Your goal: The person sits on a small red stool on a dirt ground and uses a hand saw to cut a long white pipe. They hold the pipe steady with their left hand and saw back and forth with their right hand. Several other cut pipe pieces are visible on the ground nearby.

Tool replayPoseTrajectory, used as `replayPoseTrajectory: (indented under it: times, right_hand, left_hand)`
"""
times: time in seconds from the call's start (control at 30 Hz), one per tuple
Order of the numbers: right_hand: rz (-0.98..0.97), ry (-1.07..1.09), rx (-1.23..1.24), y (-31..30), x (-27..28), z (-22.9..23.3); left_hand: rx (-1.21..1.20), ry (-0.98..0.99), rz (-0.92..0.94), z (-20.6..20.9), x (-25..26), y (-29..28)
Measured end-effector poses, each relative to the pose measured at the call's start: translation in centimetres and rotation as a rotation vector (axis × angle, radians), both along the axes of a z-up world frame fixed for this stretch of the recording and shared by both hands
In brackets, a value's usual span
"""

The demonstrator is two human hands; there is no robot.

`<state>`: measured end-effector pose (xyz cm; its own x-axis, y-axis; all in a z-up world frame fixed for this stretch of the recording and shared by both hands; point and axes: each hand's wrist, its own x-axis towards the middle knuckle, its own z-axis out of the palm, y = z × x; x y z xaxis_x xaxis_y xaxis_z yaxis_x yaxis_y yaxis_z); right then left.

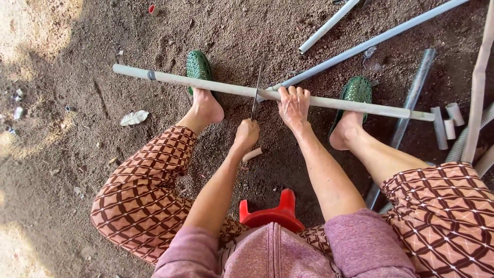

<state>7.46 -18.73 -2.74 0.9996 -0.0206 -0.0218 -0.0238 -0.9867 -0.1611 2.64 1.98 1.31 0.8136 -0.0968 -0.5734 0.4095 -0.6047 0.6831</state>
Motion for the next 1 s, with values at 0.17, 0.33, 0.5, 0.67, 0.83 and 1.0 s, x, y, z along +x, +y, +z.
replayPoseTrajectory:
  times: [0.17, 0.33, 0.5, 0.67, 0.83, 1.0]
  right_hand:
    - [-0.001, -0.003, -0.01, 0.2, -0.7, -0.3]
    - [-0.021, 0.007, -0.013, 0.5, -0.5, -0.4]
    - [-0.003, 0.005, -0.018, 0.1, -0.3, -0.6]
    - [0.007, 0.026, -0.015, 0.1, -0.4, -0.6]
    - [-0.018, 0.07, 0.004, 0.1, 0.0, -0.2]
    - [0.003, 0.042, 0.011, -0.1, -0.2, 0.1]
  left_hand:
    - [0.025, -0.025, -0.017, 3.8, -3.0, -0.3]
    - [0.171, 0.086, -0.261, 6.9, -5.1, 0.5]
    - [0.668, -0.633, -0.588, -12.1, 1.1, 1.6]
    - [0.188, -0.172, -0.181, -2.0, -2.7, 0.4]
    - [0.052, 0.001, 0.023, 0.4, -5.0, 1.2]
    - [0.17, -0.178, -0.084, -5.4, 2.2, 0.4]
